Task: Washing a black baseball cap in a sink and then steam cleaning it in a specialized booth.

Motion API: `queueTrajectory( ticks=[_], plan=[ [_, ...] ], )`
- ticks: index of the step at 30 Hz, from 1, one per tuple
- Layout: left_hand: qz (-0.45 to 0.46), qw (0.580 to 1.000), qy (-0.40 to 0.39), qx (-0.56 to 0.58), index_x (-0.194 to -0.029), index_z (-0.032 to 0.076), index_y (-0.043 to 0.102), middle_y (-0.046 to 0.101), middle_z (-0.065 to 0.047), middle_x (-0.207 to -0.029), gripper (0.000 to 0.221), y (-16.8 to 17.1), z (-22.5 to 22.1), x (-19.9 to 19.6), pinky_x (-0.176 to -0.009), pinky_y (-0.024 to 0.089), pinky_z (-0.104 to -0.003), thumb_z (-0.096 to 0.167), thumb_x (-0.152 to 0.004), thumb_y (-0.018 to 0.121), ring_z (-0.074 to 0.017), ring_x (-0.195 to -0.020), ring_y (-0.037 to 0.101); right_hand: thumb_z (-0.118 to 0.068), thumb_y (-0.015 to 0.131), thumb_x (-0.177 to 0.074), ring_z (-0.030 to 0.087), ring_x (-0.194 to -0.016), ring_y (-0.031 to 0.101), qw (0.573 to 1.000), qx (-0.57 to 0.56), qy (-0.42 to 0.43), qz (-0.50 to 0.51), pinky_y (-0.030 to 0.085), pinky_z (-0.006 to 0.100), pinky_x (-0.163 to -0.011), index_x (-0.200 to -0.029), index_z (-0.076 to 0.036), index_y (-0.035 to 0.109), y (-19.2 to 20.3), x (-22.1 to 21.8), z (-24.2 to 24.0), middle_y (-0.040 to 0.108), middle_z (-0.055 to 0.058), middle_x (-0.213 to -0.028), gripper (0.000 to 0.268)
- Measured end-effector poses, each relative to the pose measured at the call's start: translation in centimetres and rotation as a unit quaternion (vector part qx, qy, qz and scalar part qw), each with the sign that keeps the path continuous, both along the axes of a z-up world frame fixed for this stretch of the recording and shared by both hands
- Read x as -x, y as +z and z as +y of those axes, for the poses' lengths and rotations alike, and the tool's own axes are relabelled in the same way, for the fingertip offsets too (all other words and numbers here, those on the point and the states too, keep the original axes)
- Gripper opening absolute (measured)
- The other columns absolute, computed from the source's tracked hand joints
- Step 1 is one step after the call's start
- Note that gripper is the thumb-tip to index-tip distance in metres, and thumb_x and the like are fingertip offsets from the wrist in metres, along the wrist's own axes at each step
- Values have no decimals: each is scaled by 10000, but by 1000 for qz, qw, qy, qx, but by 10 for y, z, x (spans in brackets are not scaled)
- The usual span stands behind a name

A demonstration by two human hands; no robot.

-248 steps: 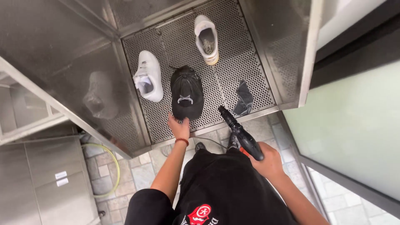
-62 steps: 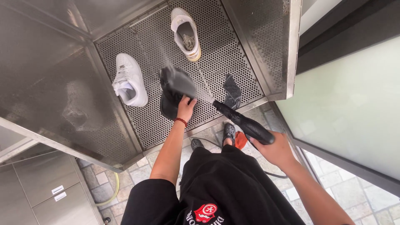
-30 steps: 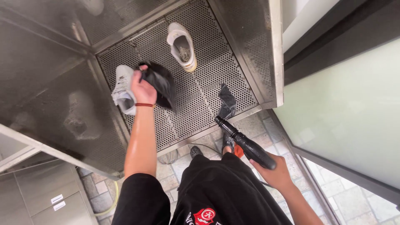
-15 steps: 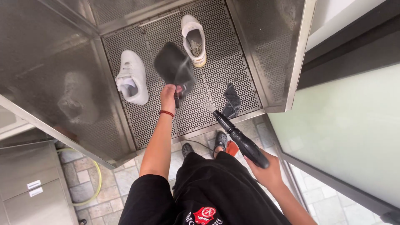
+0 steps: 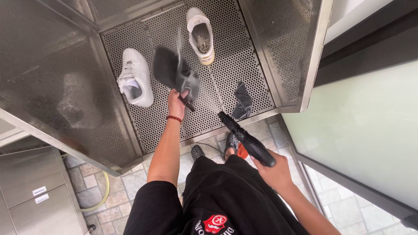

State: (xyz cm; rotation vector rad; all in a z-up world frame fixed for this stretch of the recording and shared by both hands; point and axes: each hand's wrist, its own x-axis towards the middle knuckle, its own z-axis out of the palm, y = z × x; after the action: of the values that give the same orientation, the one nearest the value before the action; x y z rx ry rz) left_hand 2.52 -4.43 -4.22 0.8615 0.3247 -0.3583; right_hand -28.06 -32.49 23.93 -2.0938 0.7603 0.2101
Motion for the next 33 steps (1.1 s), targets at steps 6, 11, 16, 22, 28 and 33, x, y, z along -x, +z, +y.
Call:
queueTrajectory(
  ticks=[6,11,16,22,28,33],
  plan=[
    [-49,998,-20,-27,-1199,48,584,660,-103,-1214,316,13,-6,4,-1105,452,-447,184,-952,443,-297,-1199,617,-288,811,-781,206,-582,733,998,2,1,-69,547,332,-585,-951,-31,759,5,-6,-3,728,121,-672,313],
    [8,1000,-4,-26,-1197,63,553,676,-122,-1087,266,-7,-1,-1,-1032,488,-449,211,-994,466,-293,-1110,652,-285,814,-787,267,-584,727,999,20,32,-1,543,359,-585,-887,-41,762,8,-7,-5,704,151,-619,268],
    [-58,998,-5,-7,-1187,86,474,627,-59,-1000,207,10,-11,-3,-962,548,-450,231,-1089,583,-227,-976,652,-265,792,-770,298,-562,733,999,-6,3,-38,538,380,-564,-917,-46,747,21,-14,-4,700,150,-631,267],
    [-66,994,-10,-90,-1281,37,613,601,-13,-1027,227,2,-5,-2,-813,458,-348,155,-1088,634,-144,-842,526,-257,807,-773,331,-621,728,1000,12,18,-21,544,387,-592,-886,-43,753,16,-9,-8,707,160,-641,248],
    [-25,999,-44,2,-1236,41,585,650,-62,-1149,221,58,-15,11,-967,519,-393,137,-1044,533,-213,-1052,631,-261,819,-759,356,-674,738,999,19,21,-28,551,391,-600,-891,-69,761,7,-3,-8,711,167,-661,241],
    [12,999,-37,-5,-1196,50,582,650,-74,-1128,316,43,-7,21,-985,561,-483,147,-906,502,-259,-1084,640,-312,818,-768,345,-665,747,999,-8,20,-29,560,412,-612,-844,-72,742,15,-9,-1,715,153,-667,263]
  ],
)
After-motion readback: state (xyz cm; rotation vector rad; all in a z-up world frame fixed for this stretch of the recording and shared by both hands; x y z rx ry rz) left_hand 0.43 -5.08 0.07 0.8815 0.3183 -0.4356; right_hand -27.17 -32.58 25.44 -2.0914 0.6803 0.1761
